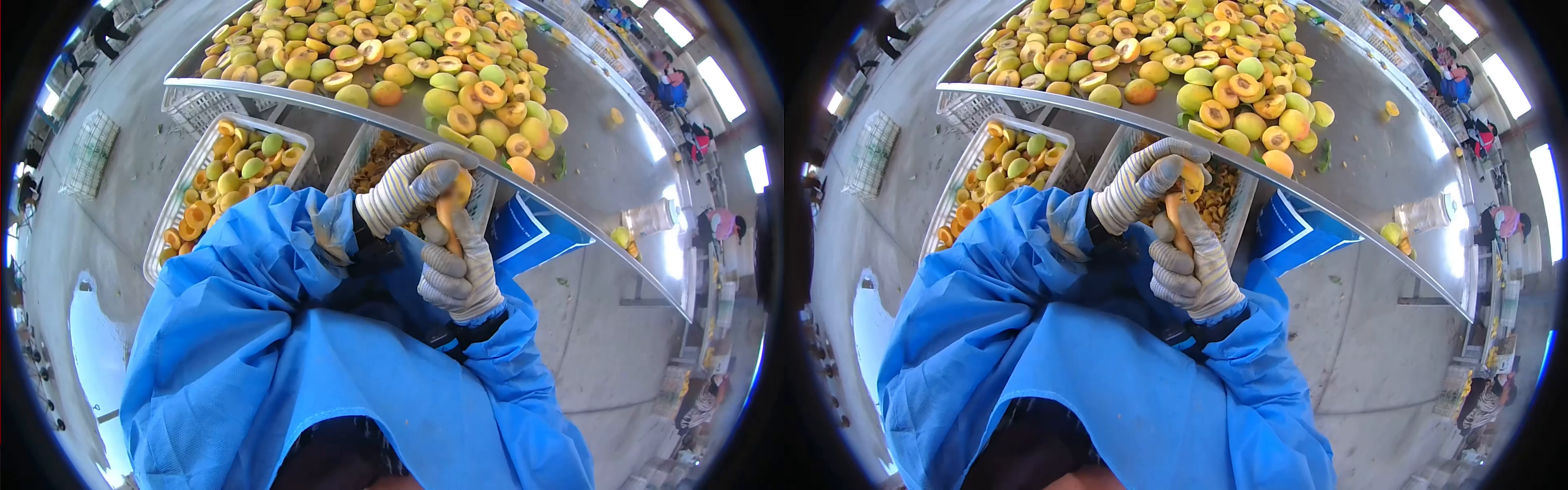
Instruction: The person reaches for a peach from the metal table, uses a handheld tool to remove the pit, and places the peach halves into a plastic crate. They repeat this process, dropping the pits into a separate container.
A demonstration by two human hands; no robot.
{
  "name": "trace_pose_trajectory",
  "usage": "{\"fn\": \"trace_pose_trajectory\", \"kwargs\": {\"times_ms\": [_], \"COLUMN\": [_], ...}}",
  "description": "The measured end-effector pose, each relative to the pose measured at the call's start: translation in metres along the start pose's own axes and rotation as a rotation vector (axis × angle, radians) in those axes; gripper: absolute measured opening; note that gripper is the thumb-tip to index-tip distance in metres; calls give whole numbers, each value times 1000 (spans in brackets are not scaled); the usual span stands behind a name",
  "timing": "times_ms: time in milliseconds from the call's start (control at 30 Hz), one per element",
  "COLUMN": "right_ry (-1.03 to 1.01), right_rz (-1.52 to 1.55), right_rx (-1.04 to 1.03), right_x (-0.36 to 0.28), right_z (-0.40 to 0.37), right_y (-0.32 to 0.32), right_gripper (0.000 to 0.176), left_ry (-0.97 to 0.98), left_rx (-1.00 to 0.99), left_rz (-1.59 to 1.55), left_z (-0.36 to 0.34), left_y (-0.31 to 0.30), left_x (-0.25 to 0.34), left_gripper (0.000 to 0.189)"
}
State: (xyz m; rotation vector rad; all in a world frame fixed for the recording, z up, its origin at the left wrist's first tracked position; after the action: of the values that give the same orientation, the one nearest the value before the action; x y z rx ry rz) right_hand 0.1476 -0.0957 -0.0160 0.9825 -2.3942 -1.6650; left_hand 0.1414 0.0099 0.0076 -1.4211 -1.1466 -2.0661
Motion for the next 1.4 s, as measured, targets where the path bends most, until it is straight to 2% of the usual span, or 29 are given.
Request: {"fn": "trace_pose_trajectory", "kwargs": {"times_ms": [33, 167, 267, 300, 400, 433, 567, 633, 733, 867, 967, 1067, 1100, 1300, 1400], "right_ry": [-6, 0, -184, -276, -277, -263, -243, -264, -348, -374, -319, -183, -177, -146, -228], "right_rz": [-3, -21, -215, -319, -270, -228, -183, -193, -353, -433, -426, -195, -143, -105, -195], "right_rx": [-6, -48, 207, 335, 321, 237, 186, 198, 399, 524, 502, 213, 180, 133, 251], "right_x": [-2, -5, -12, -17, -16, -16, -14, -12, -16, -22, -22, -14, -12, -9, -12], "right_z": [-2, -6, -4, -4, -2, -2, -3, 2, 0, -1, -5, 0, -1, -1, 0], "right_y": [0, 1, -12, -11, -15, -11, -6, -6, -12, -21, -20, -11, -7, -6, -11], "right_gripper": [40, 40, 39, 39, 39, 38, 38, 40, 43, 42, 41, 40, 38, 38, 37], "left_ry": [20, -77, -28, -80, -78, -63, -83, -69, -89, -190, -206, -180, -167, -188, -254], "left_rx": [15, -143, 2, 111, 144, 111, 87, 200, 271, 274, 223, 191, 191, 128, 196], "left_rz": [-20, -61, -175, -223, -225, -211, -228, -276, -335, -290, -313, -303, -294, -308, -390], "left_z": [1, 2, 4, 4, 2, 1, 1, -2, -2, 7, 6, 2, 1, 3, 2], "left_y": [1, 13, 8, 3, 1, 5, 7, 3, 1, -13, -7, -1, 0, 4, 3], "left_x": [1, 4, -6, -17, -22, -16, -15, -15, -20, -52, -45, -33, -29, -31, -39], "left_gripper": [57, 57, 58, 59, 63, 66, 63, 61, 58, 58, 59, 60, 61, 62, 62]}}
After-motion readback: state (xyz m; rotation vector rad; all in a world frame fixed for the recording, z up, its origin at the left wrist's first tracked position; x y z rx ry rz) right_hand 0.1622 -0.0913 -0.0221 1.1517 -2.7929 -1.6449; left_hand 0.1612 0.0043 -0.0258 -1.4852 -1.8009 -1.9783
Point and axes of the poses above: each hand's wrist, its own z-axis towards the middle knuckle, its own y-axis out of the palm, x = y × z, the point moved 9 cm from there along z, towards the middle knuckle, and after that the axes turned 14 degrees about x, right-handed, at the moved point
